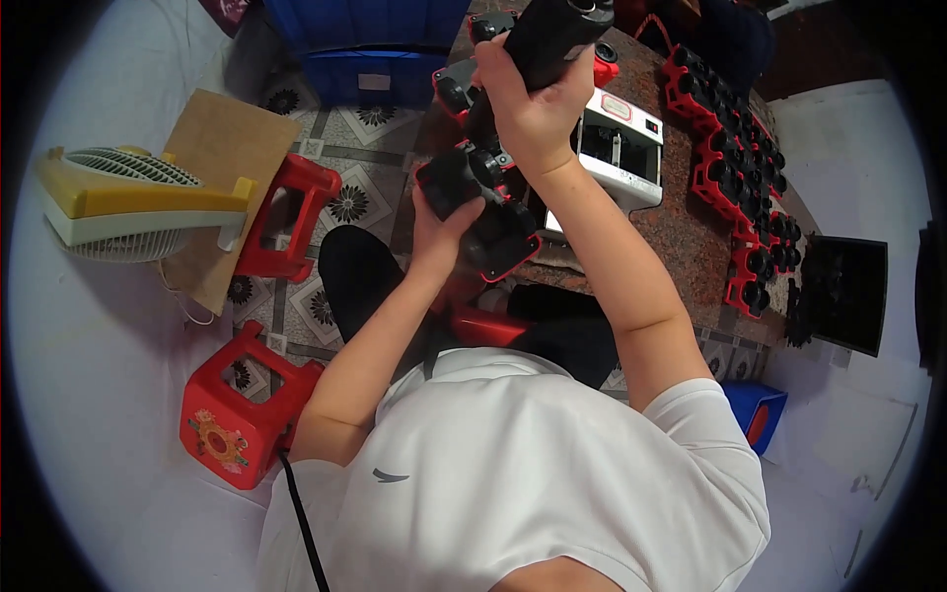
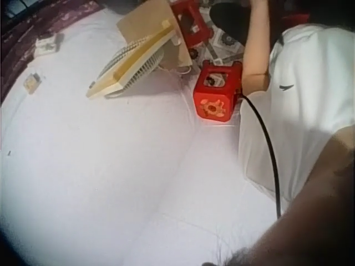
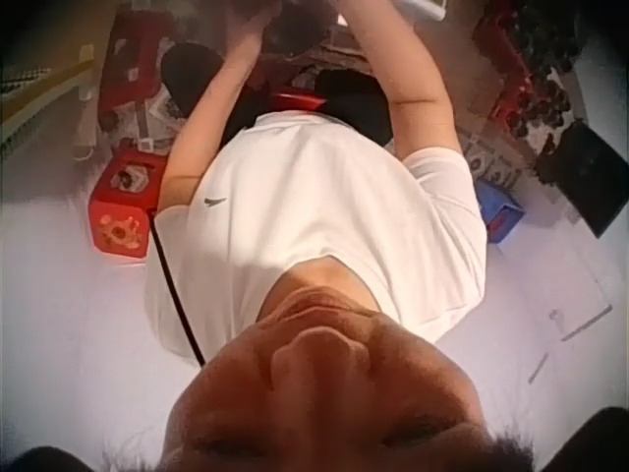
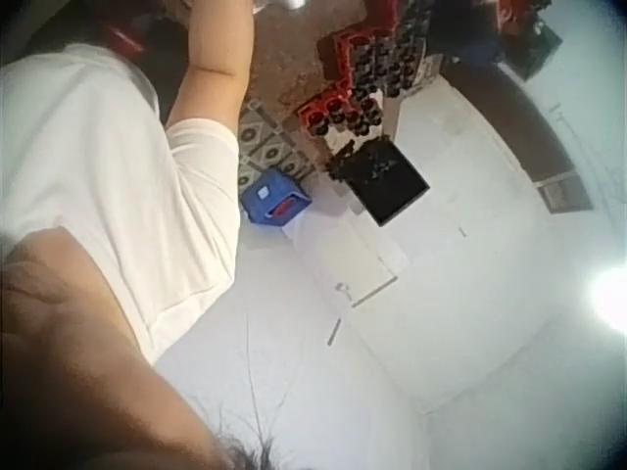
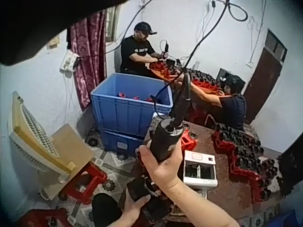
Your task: The person assembles plastic toy vehicle bases by driving screws into each unit with an electric screwdriver and placing them on the table.
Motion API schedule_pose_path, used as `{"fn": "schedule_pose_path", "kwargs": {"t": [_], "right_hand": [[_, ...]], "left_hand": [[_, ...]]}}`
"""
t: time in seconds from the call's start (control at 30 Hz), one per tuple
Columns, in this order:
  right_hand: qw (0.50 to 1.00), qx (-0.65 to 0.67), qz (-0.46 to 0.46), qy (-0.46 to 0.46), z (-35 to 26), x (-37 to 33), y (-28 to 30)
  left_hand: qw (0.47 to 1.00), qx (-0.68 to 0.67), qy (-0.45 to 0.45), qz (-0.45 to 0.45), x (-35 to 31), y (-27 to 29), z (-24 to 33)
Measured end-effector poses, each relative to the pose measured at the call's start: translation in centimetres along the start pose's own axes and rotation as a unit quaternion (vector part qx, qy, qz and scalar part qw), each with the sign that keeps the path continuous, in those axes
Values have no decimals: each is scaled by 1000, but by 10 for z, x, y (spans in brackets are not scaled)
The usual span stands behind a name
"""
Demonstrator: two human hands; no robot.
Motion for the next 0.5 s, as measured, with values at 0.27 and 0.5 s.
{"fn": "schedule_pose_path", "kwargs": {"t": [0.27, 0.5], "right_hand": [[997, -52, 6, 54, 1, -3, 5], [995, 44, -36, 88, -50, 4, 34]], "left_hand": [[1000, -1, -12, -2, 0, -1, -4], [997, -46, -17, -54, -2, -9, -8]]}}
Point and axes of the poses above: each hand's wrist, its own x-axis towards the middle knuckle, its own y-axis out of the back of the hand, z = x × y, the point moved 2 cm from there along x, towards the middle knuckle
